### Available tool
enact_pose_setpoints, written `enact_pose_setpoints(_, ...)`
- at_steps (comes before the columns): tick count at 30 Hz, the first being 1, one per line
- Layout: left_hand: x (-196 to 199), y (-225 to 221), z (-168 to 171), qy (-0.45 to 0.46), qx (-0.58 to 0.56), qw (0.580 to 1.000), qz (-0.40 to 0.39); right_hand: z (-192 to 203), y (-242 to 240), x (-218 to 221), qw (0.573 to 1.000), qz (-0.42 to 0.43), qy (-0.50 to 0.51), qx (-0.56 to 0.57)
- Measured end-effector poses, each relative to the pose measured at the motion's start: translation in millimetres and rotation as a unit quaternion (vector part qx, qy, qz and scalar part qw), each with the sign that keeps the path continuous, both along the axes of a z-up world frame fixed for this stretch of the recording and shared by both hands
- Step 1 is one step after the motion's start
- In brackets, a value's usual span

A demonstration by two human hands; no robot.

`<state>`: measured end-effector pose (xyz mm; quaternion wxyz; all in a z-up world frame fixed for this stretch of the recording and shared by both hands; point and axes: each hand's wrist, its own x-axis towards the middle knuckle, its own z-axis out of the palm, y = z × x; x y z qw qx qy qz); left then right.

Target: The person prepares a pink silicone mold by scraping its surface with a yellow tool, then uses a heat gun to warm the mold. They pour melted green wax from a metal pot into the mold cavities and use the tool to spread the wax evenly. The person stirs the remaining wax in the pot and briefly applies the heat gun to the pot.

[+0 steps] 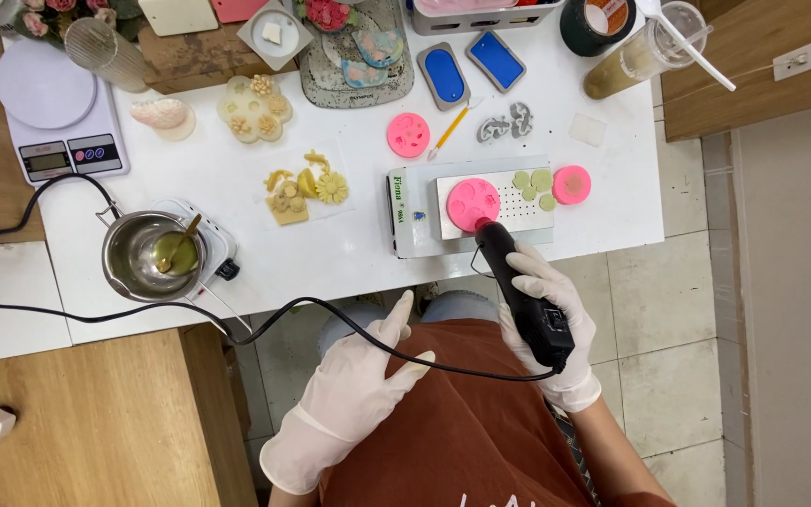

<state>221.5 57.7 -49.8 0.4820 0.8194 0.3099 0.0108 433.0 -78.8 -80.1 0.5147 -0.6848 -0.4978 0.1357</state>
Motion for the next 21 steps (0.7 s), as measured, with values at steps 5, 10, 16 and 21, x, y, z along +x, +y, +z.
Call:
enact_pose_setpoints(5, 4.0, 1.4, 5.8, -0.015, -0.031, 0.999, 0.019, -1.5, -0.6, 3.8, 1.0, 0.002, 0.002, 0.0)
enact_pose_setpoints(10, 4.8, -4.5, 13.6, -0.045, -0.003, 0.999, 0.017, -9.1, -6.6, 9.1, 0.999, -0.007, 0.049, 0.02)
enact_pose_setpoints(16, -0.1, -10.7, 12.8, -0.061, 0.052, 0.996, 0.032, -5.6, -3.2, 12.5, 0.999, 0.009, 0.042, 0.004)
enact_pose_setpoints(21, -0.3, -9.6, 15.0, -0.084, 0.032, 0.993, 0.078, -9.9, 8.4, 14.8, 0.999, 0.004, 0.042, 0.024)
